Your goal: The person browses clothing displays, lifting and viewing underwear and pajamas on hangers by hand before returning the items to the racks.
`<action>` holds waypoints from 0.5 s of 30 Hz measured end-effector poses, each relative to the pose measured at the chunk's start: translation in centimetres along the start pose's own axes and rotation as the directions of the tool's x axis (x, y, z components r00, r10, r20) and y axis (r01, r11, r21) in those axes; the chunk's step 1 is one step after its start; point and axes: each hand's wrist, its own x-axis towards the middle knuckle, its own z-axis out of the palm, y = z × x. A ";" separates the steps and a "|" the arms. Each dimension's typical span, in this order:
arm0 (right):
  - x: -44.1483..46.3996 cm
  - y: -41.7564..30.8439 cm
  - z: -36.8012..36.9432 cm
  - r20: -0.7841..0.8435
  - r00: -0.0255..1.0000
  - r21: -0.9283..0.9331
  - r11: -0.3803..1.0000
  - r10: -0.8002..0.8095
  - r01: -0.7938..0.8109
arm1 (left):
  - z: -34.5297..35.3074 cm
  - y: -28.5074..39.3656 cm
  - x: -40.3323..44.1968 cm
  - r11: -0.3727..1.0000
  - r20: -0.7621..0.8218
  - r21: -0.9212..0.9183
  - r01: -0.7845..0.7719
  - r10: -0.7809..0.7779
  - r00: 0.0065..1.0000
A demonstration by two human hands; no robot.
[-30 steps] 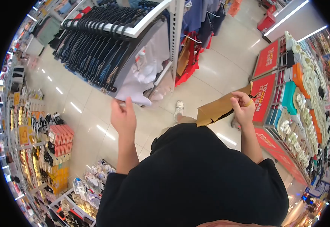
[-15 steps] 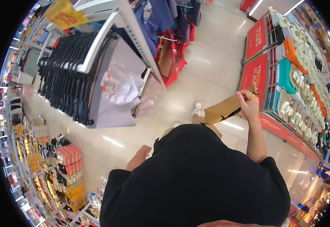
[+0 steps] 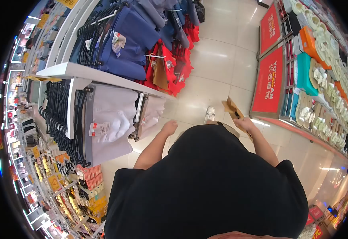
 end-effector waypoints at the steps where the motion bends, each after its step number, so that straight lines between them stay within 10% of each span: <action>1: 0.7 1.6 0.4 0.044 0.998 0.037 0.998 0.053 -0.055 | -0.8 2.5 1.5 0.997 -0.043 -0.050 -0.053 0.051 0.998; 9: 6.7 12.6 0.3 0.261 0.912 -0.078 0.949 0.316 -0.307 | -5.3 14.1 4.2 0.980 -0.223 -0.042 -0.197 0.182 0.958; 15: 8.1 12.2 -1.4 0.239 0.892 -0.015 0.920 0.384 -0.392 | -6.2 10.8 5.0 0.968 -0.411 -0.244 0.062 -0.161 0.897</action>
